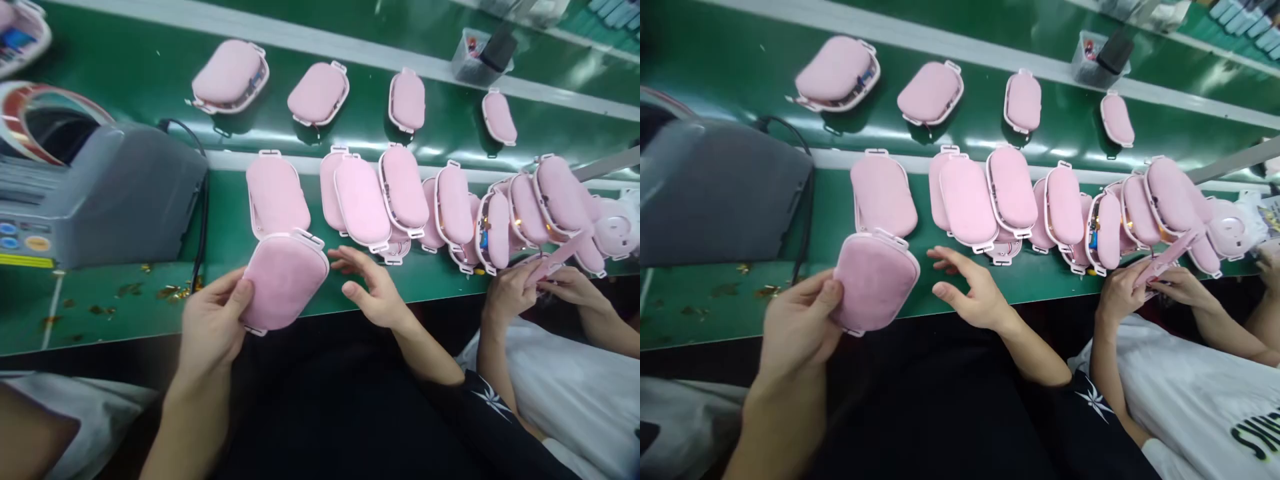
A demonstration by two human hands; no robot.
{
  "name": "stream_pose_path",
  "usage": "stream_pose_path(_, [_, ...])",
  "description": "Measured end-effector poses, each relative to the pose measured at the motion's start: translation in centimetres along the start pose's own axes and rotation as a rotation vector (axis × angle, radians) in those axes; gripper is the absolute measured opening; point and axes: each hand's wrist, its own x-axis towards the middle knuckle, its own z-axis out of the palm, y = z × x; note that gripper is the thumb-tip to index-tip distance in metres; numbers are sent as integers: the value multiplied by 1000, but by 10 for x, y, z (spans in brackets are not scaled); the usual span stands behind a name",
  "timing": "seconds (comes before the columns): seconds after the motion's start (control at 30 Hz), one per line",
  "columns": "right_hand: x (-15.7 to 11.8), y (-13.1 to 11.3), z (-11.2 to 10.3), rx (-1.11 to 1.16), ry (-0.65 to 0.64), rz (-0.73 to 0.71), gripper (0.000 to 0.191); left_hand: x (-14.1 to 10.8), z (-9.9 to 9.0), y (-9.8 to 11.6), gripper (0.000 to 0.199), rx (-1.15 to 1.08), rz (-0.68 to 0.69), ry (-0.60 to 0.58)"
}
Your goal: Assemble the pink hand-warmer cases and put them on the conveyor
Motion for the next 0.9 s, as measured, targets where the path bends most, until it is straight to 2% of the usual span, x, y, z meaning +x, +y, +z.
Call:
stream_pose_path(0.07, [-1, -5, 3, 35, -76, 36, 70, 1, 10, 0, 80, -116, -91, -61])
stream_pose_path(0.17, [2, -17, 11, -9, -164, 111, 82, -2, 26, 2, 78, -206, -211, -173])
stream_pose_path(0.33, [10, -42, 16, -166, -106, 159, 74, -3, 37, -1, 77, -263, -299, -270])
stream_pose_path(0.4, [12, -49, 15, -275, -77, 180, 67, -3, 37, -8, 76, -256, -289, -263])
stream_pose_path(0.5, [15, -51, 14, -486, -23, 201, 64, -7, 32, -23, 72, -221, -208, -178])
stream_pose_path(0.67, [21, -49, 12, -535, -15, 13, 73, -11, 23, -46, 61, -107, -38, -25])
stream_pose_path(0.73, [24, -58, -2, -567, -46, -56, 72, -7, 20, -51, 63, -2, 46, -48])
stream_pose_path(0.8, [31, -76, -31, -613, 19, -110, 68, -1, 17, -53, 67, -7, 182, -162])
stream_pose_path(0.87, [46, -102, -76, -656, 217, -154, 62, 7, 10, -54, 70, -19, 331, -247])
stream_pose_path(0.9, [57, -114, -103, -670, 350, -165, 61, 11, 6, -55, 71, 12, 391, -239])
